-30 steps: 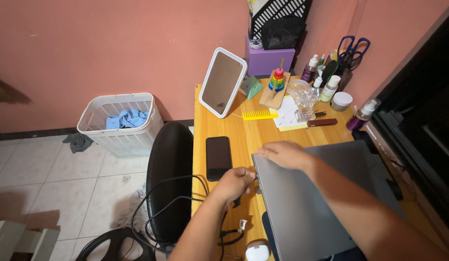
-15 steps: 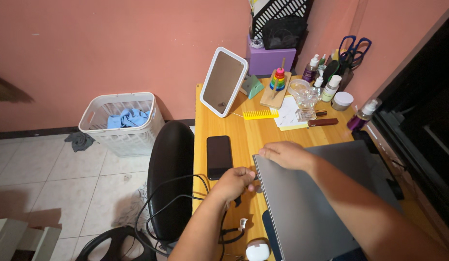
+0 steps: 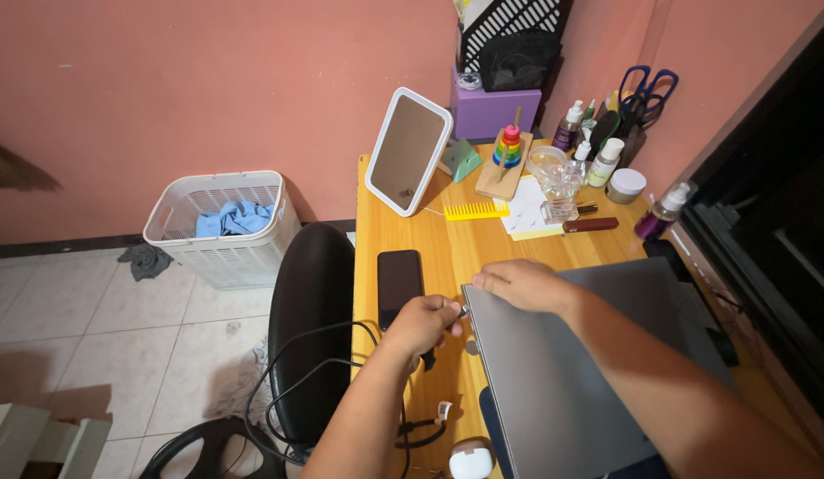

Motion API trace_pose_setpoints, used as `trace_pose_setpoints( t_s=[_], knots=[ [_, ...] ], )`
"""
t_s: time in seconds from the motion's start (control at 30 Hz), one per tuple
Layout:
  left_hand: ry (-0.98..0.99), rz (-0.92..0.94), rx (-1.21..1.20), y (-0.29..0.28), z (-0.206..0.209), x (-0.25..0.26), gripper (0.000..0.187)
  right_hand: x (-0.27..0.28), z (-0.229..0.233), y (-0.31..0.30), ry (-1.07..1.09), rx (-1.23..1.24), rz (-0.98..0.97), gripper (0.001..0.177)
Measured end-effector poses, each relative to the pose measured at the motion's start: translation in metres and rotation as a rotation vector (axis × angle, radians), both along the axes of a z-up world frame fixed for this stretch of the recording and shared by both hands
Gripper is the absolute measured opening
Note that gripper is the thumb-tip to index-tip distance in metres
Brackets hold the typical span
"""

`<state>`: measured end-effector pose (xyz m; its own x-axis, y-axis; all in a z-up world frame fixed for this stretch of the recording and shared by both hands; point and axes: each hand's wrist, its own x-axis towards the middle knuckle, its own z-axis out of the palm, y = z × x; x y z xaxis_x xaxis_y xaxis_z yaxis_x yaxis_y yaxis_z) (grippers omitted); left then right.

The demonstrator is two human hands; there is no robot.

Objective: The person untangles a black power cable and plugs it into a laptop on the desk, then plugs the other end into a floor socket. They then untangle a white USB cable and plug it into a smartphone on the desk.

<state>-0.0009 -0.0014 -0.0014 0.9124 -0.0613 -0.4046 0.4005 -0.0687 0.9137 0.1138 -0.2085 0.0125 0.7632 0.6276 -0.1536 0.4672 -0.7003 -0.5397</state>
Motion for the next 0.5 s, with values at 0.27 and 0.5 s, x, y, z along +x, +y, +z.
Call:
trace_pose_setpoints(
  t_s=[0.27, 0.5],
  knots=[
    [-0.001, 0.001, -0.056, -0.0015, -0.0036, 0.0021, 0.021, 0.0036, -0.0001, -0.0035, 0.018, 0.089, 0.016, 0.045],
    [0.018, 0.047, -0.05, -0.0048, 0.0021, 0.0006, 0.016, 0.0006, 0.0026, -0.0009, -0.032, 0.022, 0.013, 0.044]
  ],
)
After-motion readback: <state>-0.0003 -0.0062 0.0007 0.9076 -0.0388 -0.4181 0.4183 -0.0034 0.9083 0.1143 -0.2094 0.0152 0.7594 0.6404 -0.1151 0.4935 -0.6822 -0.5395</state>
